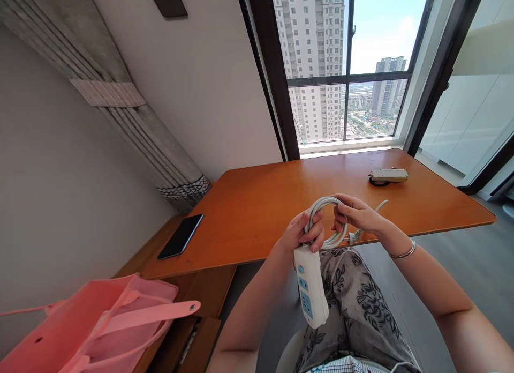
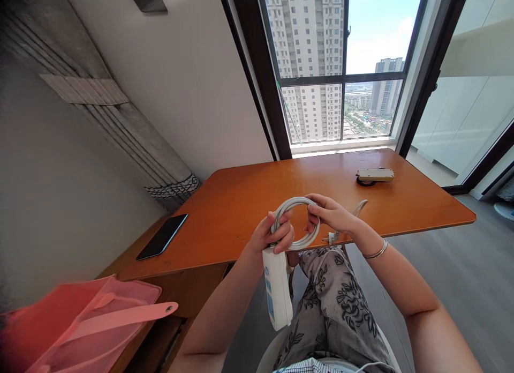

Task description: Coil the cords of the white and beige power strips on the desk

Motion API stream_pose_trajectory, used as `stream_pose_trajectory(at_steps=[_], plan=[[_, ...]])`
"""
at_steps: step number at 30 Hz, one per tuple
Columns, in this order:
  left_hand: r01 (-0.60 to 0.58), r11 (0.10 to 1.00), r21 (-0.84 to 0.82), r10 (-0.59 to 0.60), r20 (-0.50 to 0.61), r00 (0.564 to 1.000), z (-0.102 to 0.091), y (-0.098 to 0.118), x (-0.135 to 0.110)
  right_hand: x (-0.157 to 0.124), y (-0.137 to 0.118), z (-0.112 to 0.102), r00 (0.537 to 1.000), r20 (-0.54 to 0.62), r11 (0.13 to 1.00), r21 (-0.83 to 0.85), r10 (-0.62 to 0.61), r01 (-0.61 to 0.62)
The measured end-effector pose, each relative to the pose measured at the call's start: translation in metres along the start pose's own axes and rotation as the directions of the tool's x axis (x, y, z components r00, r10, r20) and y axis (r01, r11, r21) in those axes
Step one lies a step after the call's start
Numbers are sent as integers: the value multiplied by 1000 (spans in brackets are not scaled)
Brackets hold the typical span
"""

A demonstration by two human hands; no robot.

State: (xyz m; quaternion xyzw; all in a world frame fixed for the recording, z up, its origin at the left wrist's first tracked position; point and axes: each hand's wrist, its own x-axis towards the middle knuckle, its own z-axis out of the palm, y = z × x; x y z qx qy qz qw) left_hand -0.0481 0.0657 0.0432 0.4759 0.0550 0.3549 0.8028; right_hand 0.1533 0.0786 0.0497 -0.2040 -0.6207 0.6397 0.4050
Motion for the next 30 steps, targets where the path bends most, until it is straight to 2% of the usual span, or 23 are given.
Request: stream_pose_trajectory(at_steps=[3,7,12,15,19,21,25,27,30], plan=[[-14,999,-47,12,-43,999,8,0,2,2,0,1,996,-79,999,-7,-41,41],[-38,996,-77,37,-11,999,15,-1,3,2,-2,2,989,-137,995,-82,-63,52],[-45,993,-105,46,9,999,16,-4,2,1,-3,2,988,-110,980,-178,-104,84],[-75,994,-85,70,-57,996,18,0,0,-1,-1,-1,986,-85,956,-272,-140,113],[-202,979,9,199,-214,956,22,17,-4,-11,10,-11,994,-94,921,-390,-56,15],[-277,958,71,285,-304,909,24,28,-8,-19,19,-18,991,-128,857,-514,-40,-32],[-383,900,209,435,-390,811,26,45,-16,-34,31,-31,977,-189,622,-779,-99,-87],[-419,874,244,484,-381,788,25,49,-18,-38,32,-34,953,-226,522,-848,-200,-91],[-468,842,268,538,-355,765,22,51,-15,-40,27,-32,876,-229,377,-924,-425,-59]])
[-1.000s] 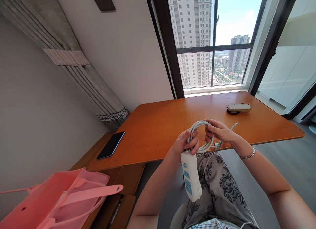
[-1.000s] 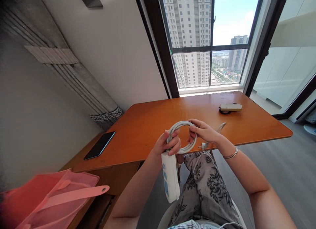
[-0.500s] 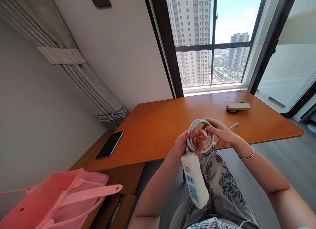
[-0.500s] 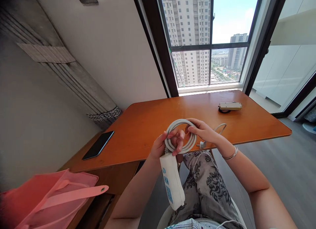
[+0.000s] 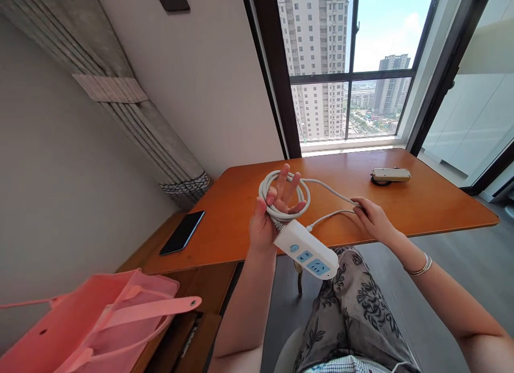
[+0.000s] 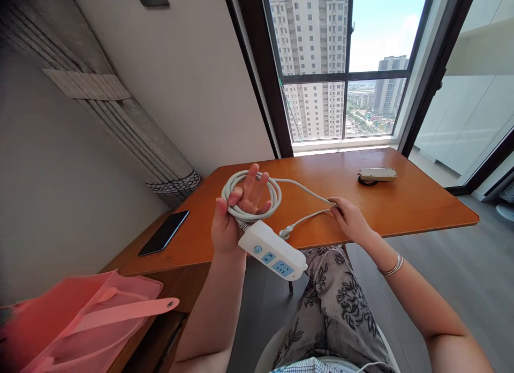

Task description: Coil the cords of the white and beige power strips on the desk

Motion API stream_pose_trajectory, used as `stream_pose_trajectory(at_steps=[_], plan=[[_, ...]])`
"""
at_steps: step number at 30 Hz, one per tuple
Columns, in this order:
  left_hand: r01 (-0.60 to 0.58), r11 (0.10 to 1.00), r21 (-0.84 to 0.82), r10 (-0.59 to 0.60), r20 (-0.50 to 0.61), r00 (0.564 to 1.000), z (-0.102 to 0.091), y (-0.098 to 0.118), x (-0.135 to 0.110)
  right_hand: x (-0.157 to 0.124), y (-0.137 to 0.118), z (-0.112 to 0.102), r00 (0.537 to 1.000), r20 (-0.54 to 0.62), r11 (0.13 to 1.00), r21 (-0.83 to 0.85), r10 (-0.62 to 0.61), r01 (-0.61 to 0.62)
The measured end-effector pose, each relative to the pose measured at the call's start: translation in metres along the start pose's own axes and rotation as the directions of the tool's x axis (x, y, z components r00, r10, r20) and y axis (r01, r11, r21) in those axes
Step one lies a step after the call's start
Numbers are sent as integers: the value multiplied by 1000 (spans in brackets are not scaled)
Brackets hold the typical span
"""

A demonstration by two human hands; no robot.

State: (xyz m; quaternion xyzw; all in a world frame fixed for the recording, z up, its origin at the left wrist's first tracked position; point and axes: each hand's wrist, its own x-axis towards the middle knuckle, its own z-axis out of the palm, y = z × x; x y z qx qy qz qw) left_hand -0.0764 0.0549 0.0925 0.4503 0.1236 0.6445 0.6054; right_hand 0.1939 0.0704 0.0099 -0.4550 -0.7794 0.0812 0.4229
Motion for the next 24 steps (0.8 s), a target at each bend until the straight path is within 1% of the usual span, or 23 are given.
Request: stream_pose_trajectory(at_steps=[1,2,4,5,8,9,11,13,15,17,19,20,23,24], plan=[[-17,1000,1,17,1,1000,0,-1,2,1,-4,-1,998,-41,998,-54,-44,42],[-29,1000,5,29,-1,1000,0,-2,3,1,-8,-3,994,-54,990,-116,-92,85],[-35,999,17,35,-8,999,1,-4,6,2,-19,-6,980,-25,952,-242,-197,185],[-31,999,23,31,-6,999,2,-5,6,3,-25,-8,966,-1,923,-292,-260,249],[11,998,63,-14,39,999,4,-10,6,3,-45,-17,889,77,824,-348,-451,448],[36,995,89,-42,67,997,4,-12,5,4,-51,-21,860,107,795,-338,-498,503],[95,983,156,-118,139,983,4,-17,2,6,-64,-29,816,168,756,-311,-553,576],[157,963,220,-208,230,951,3,-22,-2,9,-75,-35,791,222,736,-291,-569,611],[210,938,275,-296,326,898,3,-26,-6,11,-84,-39,778,253,731,-268,-575,627],[244,907,343,-375,393,840,1,-31,-9,13,-89,-40,766,243,733,-225,-596,642],[262,873,411,-435,413,800,-1,-36,-11,14,-91,-40,759,191,739,-175,-622,650],[273,861,429,-454,405,794,-2,-38,-12,15,-92,-40,763,157,747,-153,-628,647],[337,847,412,-493,369,788,-5,-45,-14,16,-93,-38,798,54,791,-114,-600,602],[371,839,399,-519,376,767,-5,-47,-15,17,-93,-37,810,28,803,-115,-586,585]])
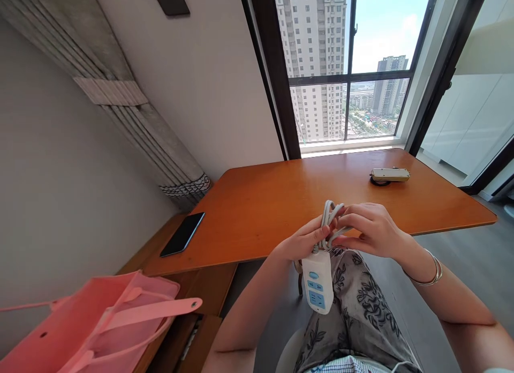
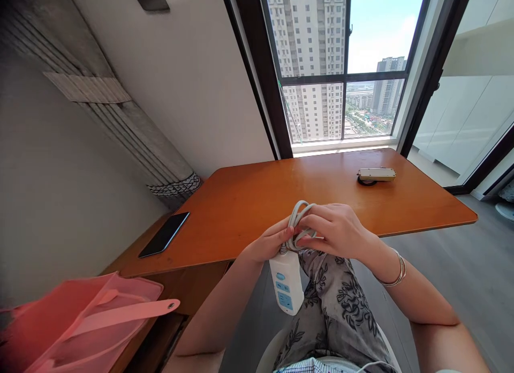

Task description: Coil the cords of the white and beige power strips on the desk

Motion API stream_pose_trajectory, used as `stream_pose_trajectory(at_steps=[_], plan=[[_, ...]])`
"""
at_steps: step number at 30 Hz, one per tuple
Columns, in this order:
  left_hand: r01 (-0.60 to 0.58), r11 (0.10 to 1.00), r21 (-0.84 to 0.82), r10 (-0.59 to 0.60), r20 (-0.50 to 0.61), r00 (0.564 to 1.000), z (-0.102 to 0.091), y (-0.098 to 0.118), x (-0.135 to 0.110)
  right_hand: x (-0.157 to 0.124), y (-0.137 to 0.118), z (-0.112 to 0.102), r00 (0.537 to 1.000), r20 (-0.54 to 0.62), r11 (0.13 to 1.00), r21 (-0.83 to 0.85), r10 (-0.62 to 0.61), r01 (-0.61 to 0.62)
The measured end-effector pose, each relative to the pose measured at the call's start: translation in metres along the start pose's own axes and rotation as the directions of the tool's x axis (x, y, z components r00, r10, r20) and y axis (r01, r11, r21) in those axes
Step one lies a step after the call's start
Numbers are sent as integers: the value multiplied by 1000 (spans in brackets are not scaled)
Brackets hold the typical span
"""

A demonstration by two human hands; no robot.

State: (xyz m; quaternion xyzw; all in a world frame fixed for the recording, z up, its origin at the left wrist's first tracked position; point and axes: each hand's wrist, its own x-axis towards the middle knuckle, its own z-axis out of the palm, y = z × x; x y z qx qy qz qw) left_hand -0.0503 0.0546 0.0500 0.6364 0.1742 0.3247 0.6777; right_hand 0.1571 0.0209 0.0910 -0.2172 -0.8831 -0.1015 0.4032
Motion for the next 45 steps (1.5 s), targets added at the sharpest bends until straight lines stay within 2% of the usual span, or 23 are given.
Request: stream_pose_trajectory(at_steps=[4,7,10,12,14,16,18,20,22,24,26,28,29,31,34,37,41,43,45], plan=[[124,991,-59,-111,198,974,5,-1,2,3,4,2,998,-58,997,-77,19,-23],[164,985,-57,-140,299,944,8,4,3,3,9,2,999,-28,996,-79,46,-48],[193,981,-18,-165,445,880,7,8,5,4,11,1,976,165,987,48,141,-151],[193,981,7,-169,522,836,6,8,7,6,10,-1,926,314,955,138,211,-264],[198,980,31,-180,566,805,5,6,8,8,8,-3,867,416,900,208,272,-382],[209,978,23,-185,567,802,6,1,7,11,8,-4,820,477,828,284,315,-484],[216,975,-47,-157,542,826,9,-4,5,12,12,-4,788,511,735,377,343,-564],[183,968,-171,-81,478,875,11,-8,3,11,19,-1,780,519,610,505,351,-611],[87,956,-281,32,393,919,12,-9,2,6,29,5,784,527,437,651,329,-621],[-33,933,-357,143,288,947,11,-7,2,-1,38,16,786,538,225,761,304,-608],[-110,910,-400,204,198,959,9,-2,4,-8,42,29,768,554,5,810,322,-587],[-125,901,-415,206,157,966,6,1,6,-13,41,39,735,563,-188,824,377,-535],[-121,900,-419,199,149,969,5,2,7,-15,39,43,719,565,-256,825,406,-504],[-115,895,-431,195,145,970,3,0,8,-15,34,47,698,566,-328,824,438,-462],[-119,888,-444,208,157,965,0,-8,9,-12,29,46,697,580,-360,813,422,-458],[-139,911,-388,205,134,969,-4,-13,12,-8,27,44,688,575,-353,817,442,-456],[-185,966,-182,205,96,974,-14,-7,16,-5,29,44,669,535,-283,844,516,-455],[-151,983,-102,163,125,979,-18,-2,15,-5,30,43,678,520,-232,850,520,-474],[-90,992,-92,104,156,982,-20,2,13,-5,31,40,691,516,-191,848,506,-494]])
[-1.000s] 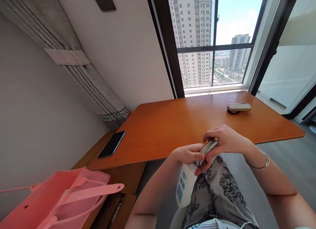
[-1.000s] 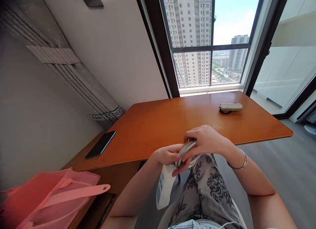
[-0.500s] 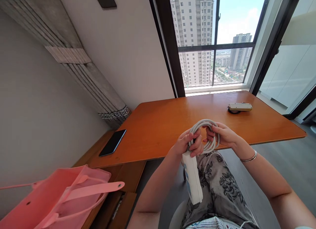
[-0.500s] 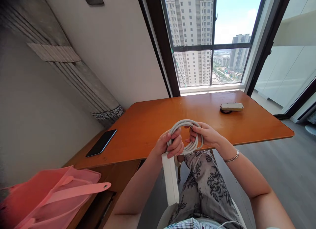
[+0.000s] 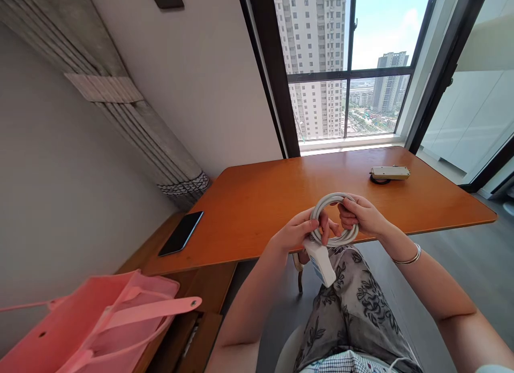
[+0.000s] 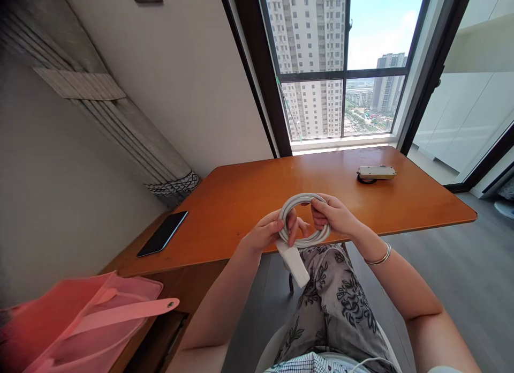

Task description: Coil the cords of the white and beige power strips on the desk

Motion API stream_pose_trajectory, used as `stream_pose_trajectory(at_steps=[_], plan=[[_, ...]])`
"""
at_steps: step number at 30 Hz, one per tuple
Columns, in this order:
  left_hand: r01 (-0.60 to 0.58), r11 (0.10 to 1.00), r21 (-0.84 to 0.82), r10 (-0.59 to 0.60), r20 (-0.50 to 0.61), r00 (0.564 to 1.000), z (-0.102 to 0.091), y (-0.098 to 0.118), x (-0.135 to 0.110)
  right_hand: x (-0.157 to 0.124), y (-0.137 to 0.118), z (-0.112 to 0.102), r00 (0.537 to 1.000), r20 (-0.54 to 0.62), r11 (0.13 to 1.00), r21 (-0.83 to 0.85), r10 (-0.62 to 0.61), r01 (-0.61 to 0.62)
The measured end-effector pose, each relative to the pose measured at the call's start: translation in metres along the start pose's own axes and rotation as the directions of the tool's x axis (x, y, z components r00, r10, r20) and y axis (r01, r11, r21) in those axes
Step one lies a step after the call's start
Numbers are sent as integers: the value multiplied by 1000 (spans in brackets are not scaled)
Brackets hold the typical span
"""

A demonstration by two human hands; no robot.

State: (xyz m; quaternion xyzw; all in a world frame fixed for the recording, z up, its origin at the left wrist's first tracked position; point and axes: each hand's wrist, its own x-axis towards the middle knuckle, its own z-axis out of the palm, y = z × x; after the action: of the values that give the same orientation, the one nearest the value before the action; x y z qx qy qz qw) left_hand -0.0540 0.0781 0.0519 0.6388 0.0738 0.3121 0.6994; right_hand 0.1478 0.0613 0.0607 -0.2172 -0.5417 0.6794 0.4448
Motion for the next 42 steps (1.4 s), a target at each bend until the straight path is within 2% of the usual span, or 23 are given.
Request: stream_pose_trajectory(at_steps=[4,7,10,15,19,23,26,28,30,31,33,35,37,39,41,42], plan=[[67,976,-208,-66,10,998,7,1,-2,-1,-6,0,998,55,999,-44,12,-10],[46,949,-312,-50,-3,999,15,-2,0,-1,-10,1,997,78,998,-67,17,-12],[-1,943,-333,-7,-23,1000,19,-6,1,-1,-12,1,997,74,998,-61,23,-18],[-20,916,-400,14,-16,1000,25,-13,1,0,-6,-10,986,151,996,-66,67,-57],[-73,923,-378,31,-115,993,30,-11,2,1,8,-18,994,86,998,-29,62,-60],[-202,909,-365,85,-312,946,28,0,-1,1,27,-20,998,-49,999,4,35,-34],[-321,895,-309,168,-434,885,23,14,-6,-2,45,-23,997,-81,987,-157,15,-28],[-385,892,-237,211,-535,818,20,22,-9,-5,57,-28,993,-118,947,-319,-5,-34],[-420,891,-172,236,-615,752,18,29,-10,-10,68,-33,972,-211,861,-509,-103,-19],[-430,891,-148,247,-636,731,18,32,-10,-12,71,-36,952,-247,791,-612,-179,-10],[-440,892,-105,277,-643,714,18,33,-8,-17,73,-37,915,-247,598,-802,-318,-8],[-429,902,-53,302,-635,711,17,31,-5,-20,67,-35,919,-183,378,-925,-350,-40],[-396,918,2,310,-625,717,16,26,-2,-23,55,-28,957,-137,182,-979,-255,-91],[-361,931,45,317,-589,743,15,18,1,-25,38,-18,987,-127,19,-992,-96,-126],[-330,939,93,329,-515,792,14,10,3,-27,20,-6,993,-114,-91,-990,41,-110],[-309,943,124,330,-471,818,15,6,3,-28,12,0,992,-92,-117,-990,85,-82]])
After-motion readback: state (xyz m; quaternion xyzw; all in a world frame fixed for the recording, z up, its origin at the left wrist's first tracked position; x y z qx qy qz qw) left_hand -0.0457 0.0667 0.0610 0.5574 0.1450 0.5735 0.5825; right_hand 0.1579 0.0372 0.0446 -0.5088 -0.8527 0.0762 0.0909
